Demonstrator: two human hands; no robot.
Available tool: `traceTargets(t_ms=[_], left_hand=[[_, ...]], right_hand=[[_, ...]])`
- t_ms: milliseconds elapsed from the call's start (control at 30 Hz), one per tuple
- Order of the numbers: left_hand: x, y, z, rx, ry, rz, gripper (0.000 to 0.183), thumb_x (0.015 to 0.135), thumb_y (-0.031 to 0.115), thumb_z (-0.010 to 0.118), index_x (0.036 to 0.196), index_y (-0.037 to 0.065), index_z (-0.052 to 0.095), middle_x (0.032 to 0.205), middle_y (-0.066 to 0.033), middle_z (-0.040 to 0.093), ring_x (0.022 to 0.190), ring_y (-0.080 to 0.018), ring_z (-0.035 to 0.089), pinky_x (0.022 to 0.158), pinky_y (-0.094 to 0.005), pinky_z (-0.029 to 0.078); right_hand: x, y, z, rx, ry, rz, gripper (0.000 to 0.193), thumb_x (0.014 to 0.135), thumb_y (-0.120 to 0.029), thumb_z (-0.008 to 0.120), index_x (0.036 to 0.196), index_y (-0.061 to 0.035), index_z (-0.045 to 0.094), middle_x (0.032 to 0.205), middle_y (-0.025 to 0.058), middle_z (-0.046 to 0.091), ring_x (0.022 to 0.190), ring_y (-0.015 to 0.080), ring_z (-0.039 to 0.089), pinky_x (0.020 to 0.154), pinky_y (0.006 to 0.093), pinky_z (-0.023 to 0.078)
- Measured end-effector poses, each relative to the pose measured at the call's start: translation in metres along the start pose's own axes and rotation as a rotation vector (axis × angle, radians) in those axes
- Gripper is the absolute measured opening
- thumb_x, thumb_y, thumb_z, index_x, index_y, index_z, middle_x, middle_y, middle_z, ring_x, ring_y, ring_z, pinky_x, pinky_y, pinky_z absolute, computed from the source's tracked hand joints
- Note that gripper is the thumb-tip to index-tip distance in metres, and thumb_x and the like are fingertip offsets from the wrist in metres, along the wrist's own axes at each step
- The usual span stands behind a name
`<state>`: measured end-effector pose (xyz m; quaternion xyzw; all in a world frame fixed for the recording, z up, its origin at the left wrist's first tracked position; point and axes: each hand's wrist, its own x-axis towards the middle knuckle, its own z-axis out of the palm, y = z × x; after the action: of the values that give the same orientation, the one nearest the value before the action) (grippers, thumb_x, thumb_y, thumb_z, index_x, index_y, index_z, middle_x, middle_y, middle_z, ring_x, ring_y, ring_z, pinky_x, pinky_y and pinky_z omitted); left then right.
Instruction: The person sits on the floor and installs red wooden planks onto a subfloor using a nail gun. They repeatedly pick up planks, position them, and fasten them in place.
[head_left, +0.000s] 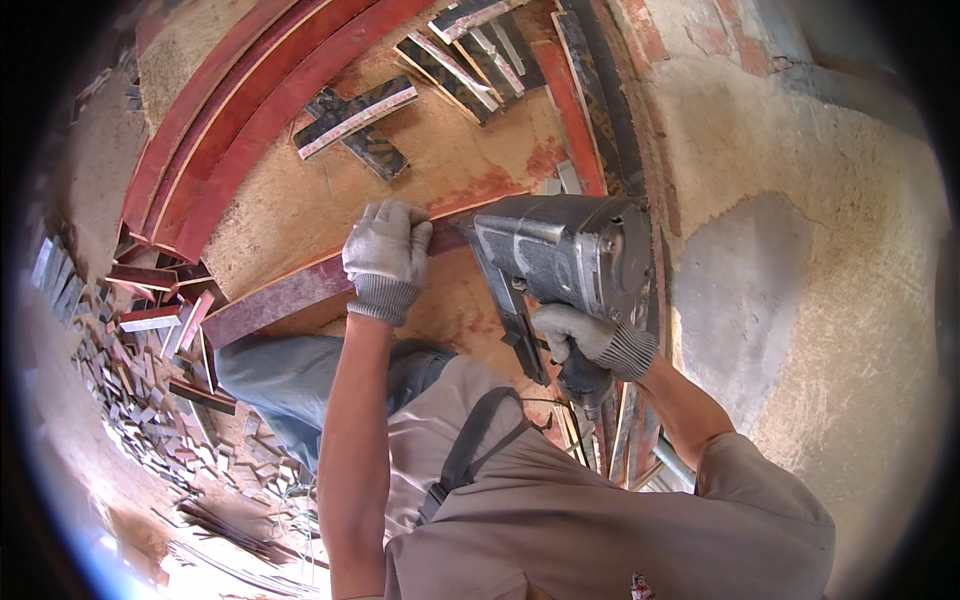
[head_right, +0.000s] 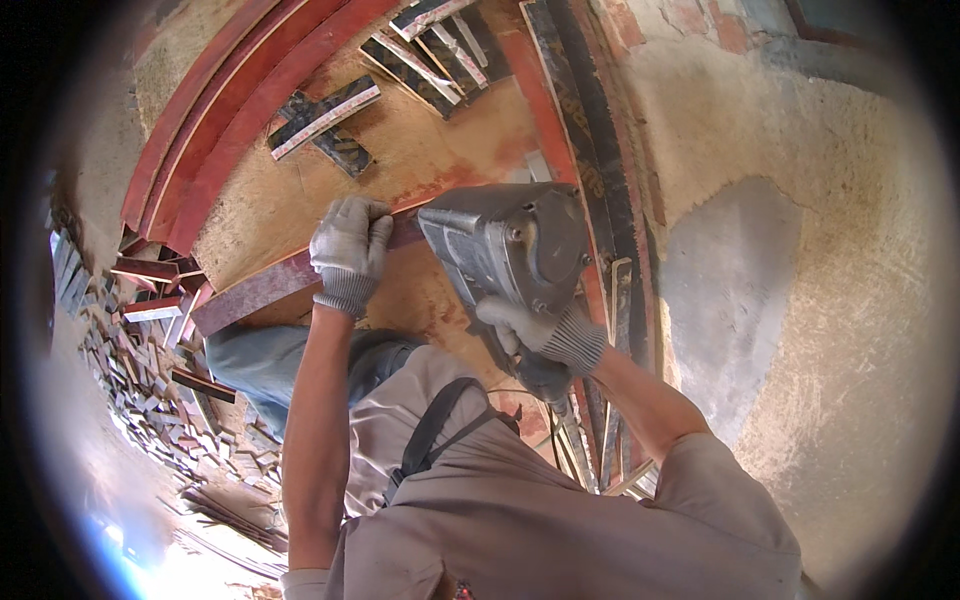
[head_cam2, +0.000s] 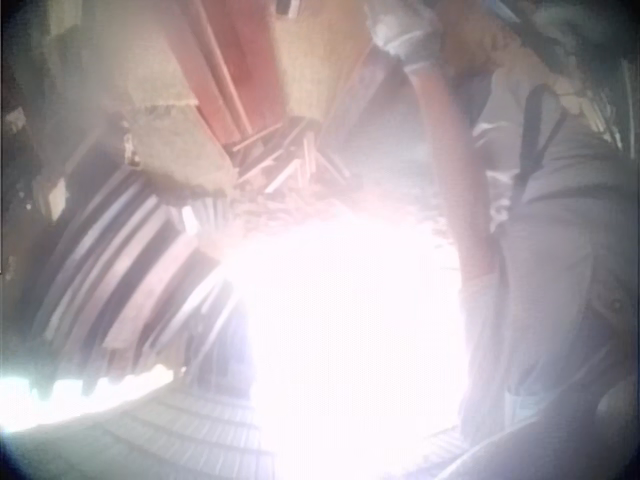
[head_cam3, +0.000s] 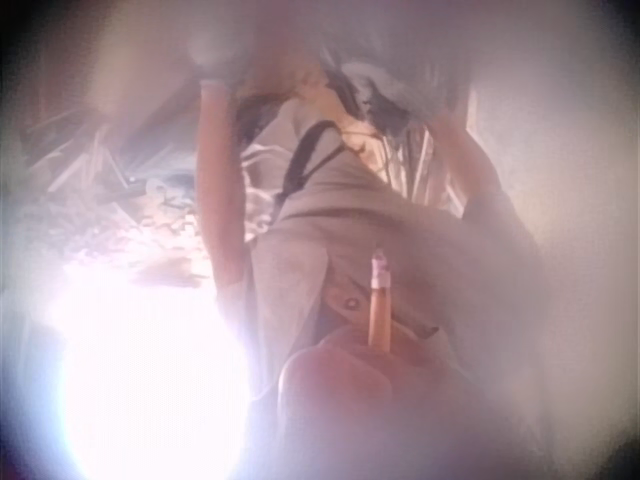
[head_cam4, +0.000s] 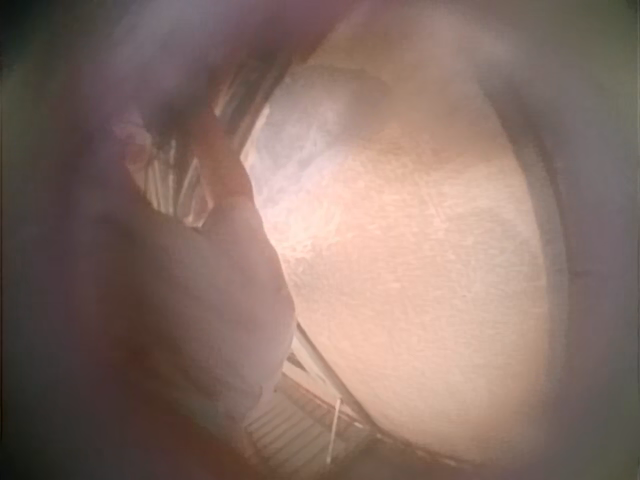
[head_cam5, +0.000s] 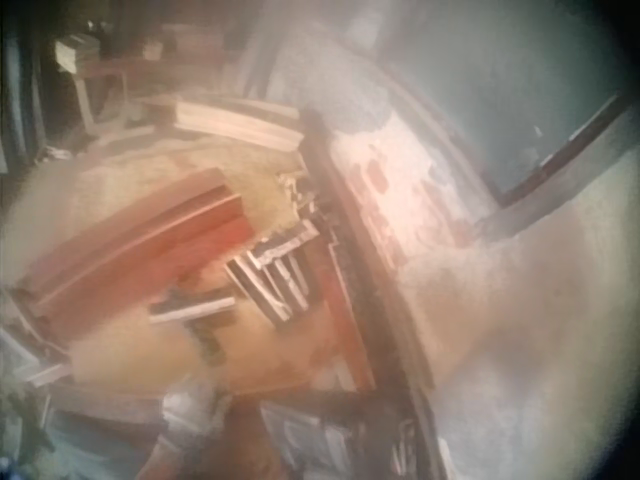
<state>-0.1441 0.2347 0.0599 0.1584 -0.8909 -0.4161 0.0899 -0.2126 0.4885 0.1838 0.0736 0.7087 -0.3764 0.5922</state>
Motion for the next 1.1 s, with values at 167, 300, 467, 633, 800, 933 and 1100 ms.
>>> traceTargets(t_ms=[167,300,467,633,800,933,1100], left_hand=[[-0.002,-0.004,0.004,0.042,-0.027,-0.021,0.01,0.09,0.018,0.069,0.096,0.01,0.068,0.095,-0.0122,0.068,0.092,-0.0365,0.064,0.079,-0.0493,0.052],[-0.01,-0.018,-0.005,0.068,0.05,0.139,0.01,0.091,0.018,0.068,0.098,0.011,0.068,0.099,-0.0106,0.068,0.093,-0.0356,0.063,0.087,-0.0494,0.05],[-0.079,-0.097,-0.123,0.846,0.387,-0.535,0.053,0.097,0.054,0.06,0.115,0.004,0.069,0.107,-0.0185,0.07,0.103,-0.0365,0.065,0.096,-0.0483,0.048],[-0.113,-0.191,-0.196,0.173,0.19,-1.173,0.07,0.09,0.071,0.059,0.107,0.004,0.071,0.078,-0.012,0.07,0.067,-0.0316,0.067,0.063,-0.0461,0.055],[-0.111,-0.192,-0.185,-0.624,0.355,-1.393,0.033,0.09,0.043,0.071,0.107,0.015,0.069,0.078,-0.0037,0.066,0.06,-0.02,0.064,0.043,-0.0307,0.051],[-0.112,-0.169,-0.171,-0.714,0.334,-1.445,0.032,0.091,0.039,0.072,0.111,0.015,0.068,0.085,-0.0044,0.065,0.065,-0.0206,0.063,0.046,-0.0326,0.056],[-0.11,-0.156,-0.155,-0.734,0.356,-1.433,0.033,0.091,0.038,0.073,0.113,0.014,0.069,0.086,-0.0045,0.063,0.069,-0.0202,0.063,0.048,-0.0336,0.056]], right_hand=[[-0.006,-0.012,0.005,0.155,0.05,0.088,0.036,0.097,-0.025,0.062,0.066,-0.0059,0.062,0.057,0.0027,0.058,0.051,0.012,0.056,0.054,0.0306,0.048],[-0.007,-0.01,0.004,-0.004,0.051,-0.011,0.033,0.098,-0.027,0.061,0.072,-0.0063,0.062,0.059,0.0018,0.058,0.052,0.0122,0.055,0.054,0.0299,0.048],[0.002,0.007,-0.002,0.036,-0.057,0.001,0.031,0.1,-0.031,0.058,0.082,-0.0064,0.061,0.064,0.0025,0.057,0.058,0.0133,0.055,0.06,0.0315,0.048],[0.001,0.012,-0.004,0.074,-0.048,0.01,0.031,0.101,-0.031,0.057,0.082,-0.0068,0.061,0.067,0.0026,0.054,0.062,0.0138,0.054,0.065,0.0325,0.048],[-0.004,0.006,0.001,0.078,-0.035,-0.009,0.031,0.102,-0.032,0.058,0.083,-0.0071,0.061,0.066,0.0009,0.052,0.061,0.0125,0.051,0.063,0.0314,0.047],[-0.011,0.005,0.003,0.078,-0.031,-0.007,0.032,0.102,-0.032,0.058,0.083,-0.0074,0.06,0.067,0.0004,0.052,0.06,0.0119,0.05,0.06,0.0307,0.046],[-0.012,0.005,0.01,0.028,-0.01,-0.06,0.037,0.101,-0.034,0.062,0.075,-0.0085,0.057,0.062,0.0007,0.054,0.056,0.0115,0.053,0.055,0.0304,0.046]])
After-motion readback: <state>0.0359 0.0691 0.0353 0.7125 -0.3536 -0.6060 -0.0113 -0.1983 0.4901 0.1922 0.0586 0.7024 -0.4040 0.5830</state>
